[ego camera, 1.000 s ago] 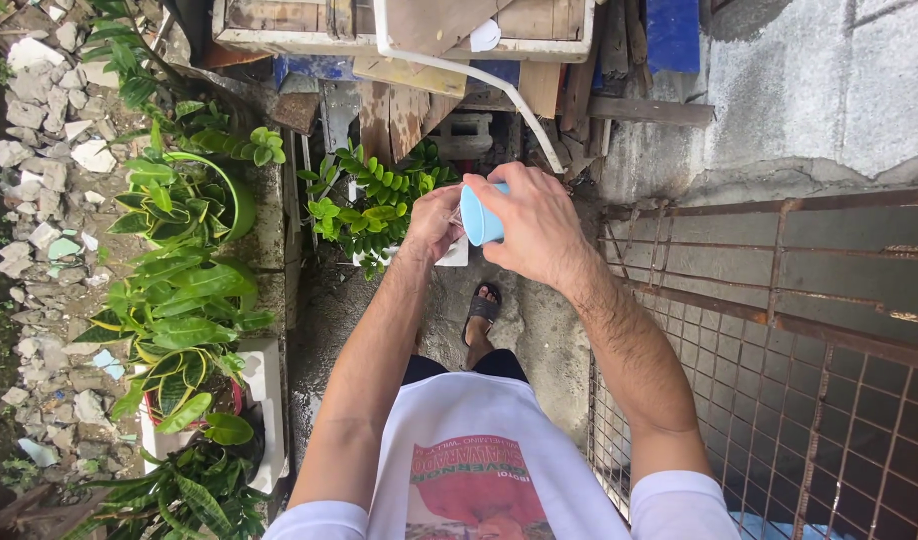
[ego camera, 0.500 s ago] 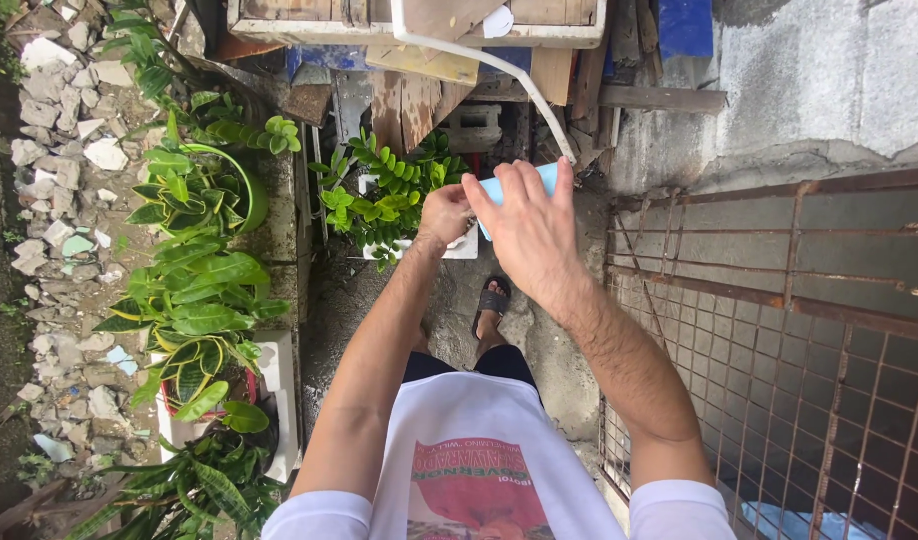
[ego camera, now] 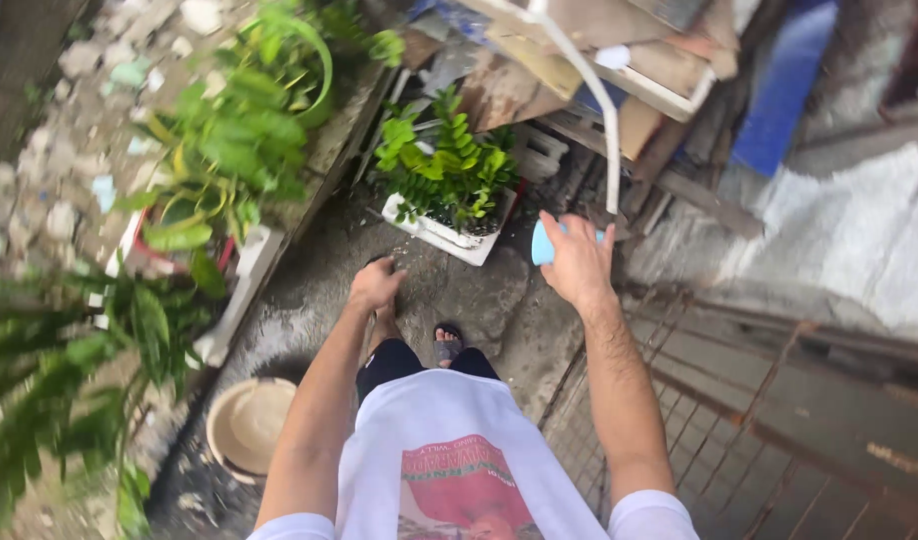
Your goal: Watering various potted plants using a small cup and scooping water from a bucket.
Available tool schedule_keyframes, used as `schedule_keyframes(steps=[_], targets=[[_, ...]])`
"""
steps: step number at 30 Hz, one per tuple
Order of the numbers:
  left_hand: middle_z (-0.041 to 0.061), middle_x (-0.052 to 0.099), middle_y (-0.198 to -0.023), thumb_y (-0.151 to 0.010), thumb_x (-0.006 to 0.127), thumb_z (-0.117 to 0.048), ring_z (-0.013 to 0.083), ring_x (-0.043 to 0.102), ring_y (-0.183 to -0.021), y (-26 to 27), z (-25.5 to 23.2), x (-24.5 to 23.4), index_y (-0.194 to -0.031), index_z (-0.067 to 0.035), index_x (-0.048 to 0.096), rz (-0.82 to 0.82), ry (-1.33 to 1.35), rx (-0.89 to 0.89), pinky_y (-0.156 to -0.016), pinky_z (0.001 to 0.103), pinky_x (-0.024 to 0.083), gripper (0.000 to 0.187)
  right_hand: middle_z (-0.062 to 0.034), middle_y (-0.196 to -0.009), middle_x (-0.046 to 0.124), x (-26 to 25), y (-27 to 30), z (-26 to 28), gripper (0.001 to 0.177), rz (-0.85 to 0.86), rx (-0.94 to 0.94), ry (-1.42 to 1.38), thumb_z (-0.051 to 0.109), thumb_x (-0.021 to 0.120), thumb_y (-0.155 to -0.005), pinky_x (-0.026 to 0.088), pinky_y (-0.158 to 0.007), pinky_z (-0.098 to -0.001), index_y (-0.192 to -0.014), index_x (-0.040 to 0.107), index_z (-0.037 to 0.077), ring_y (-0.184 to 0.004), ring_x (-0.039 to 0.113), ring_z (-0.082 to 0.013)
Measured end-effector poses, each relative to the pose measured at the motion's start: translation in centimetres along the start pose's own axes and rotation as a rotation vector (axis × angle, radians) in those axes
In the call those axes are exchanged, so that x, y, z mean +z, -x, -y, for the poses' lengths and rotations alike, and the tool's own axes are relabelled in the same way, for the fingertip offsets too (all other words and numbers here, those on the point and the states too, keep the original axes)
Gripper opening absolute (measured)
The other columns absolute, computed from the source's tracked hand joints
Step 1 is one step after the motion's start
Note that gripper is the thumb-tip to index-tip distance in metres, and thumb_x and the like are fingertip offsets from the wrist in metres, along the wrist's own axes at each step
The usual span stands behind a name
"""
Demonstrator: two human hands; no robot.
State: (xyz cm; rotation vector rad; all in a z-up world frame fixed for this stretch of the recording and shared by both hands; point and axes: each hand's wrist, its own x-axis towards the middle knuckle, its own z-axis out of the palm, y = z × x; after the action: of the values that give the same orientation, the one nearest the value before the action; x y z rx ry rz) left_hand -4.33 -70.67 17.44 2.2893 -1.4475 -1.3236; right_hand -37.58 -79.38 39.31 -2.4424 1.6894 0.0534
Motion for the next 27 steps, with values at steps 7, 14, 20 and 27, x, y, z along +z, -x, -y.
schedule_keyframes(steps=[7, 14, 20, 27], targets=[[0.017, 0.073, -0.124, -0.084, 0.072, -0.047, 0.0309, 0.071, -0.116, 18.0, 21.1, 6.0, -0.134, -0.009, 0.065, -0.207, 0.362, -0.552, -0.102, 0.04, 0.053, 0.063, -0.0146, -0.132, 0.062, 12.9, 1.8, -0.1, 0.09, 0.408, -0.083, -0.181, 0.025, 0.093, -0.063, 0.044, -0.108, -0.0528, -0.142, 0.053, 0.015, -0.127, 0.057, -0.0362], [0.017, 0.072, -0.126, -0.086, 0.073, -0.047, 0.0291, 0.067, -0.12, 33.8, 31.9, 15.3, -0.13, -0.006, 0.07, -0.483, 0.701, -0.846, -0.105, 0.039, 0.05, 0.06, -0.0202, -0.134, 0.061, 20.8, 3.4, 13.0, 0.092, 0.447, -0.399, -0.266, 0.024, 0.094, -0.06, 0.049, -0.104, -0.0453, -0.14, 0.053, 0.007, -0.127, 0.058, -0.0375], [0.016, 0.075, -0.12, -0.086, 0.075, -0.043, 0.0261, 0.071, -0.114, 40.6, 38.2, 24.9, -0.124, -0.004, 0.072, -0.634, 0.972, -0.885, -0.102, 0.037, 0.053, 0.054, -0.0205, -0.132, 0.064, 26.9, 11.4, 31.3, 0.093, 0.532, -0.661, -0.262, 0.028, 0.093, -0.064, 0.049, -0.103, -0.0428, -0.141, 0.048, 0.0, -0.123, 0.062, -0.0344], [0.015, 0.076, -0.104, -0.091, 0.069, -0.036, 0.0369, 0.075, -0.083, 44.8, 47.8, 29.6, -0.132, -0.007, 0.063, -0.606, 1.535, -0.852, -0.082, 0.045, 0.06, 0.05, -0.015, -0.122, 0.068, 40.1, 22.3, 48.9, 0.085, 0.678, -0.696, -0.407, 0.022, 0.092, -0.066, 0.053, -0.096, -0.0378, -0.136, 0.051, -0.001, -0.112, 0.068, -0.0243]])
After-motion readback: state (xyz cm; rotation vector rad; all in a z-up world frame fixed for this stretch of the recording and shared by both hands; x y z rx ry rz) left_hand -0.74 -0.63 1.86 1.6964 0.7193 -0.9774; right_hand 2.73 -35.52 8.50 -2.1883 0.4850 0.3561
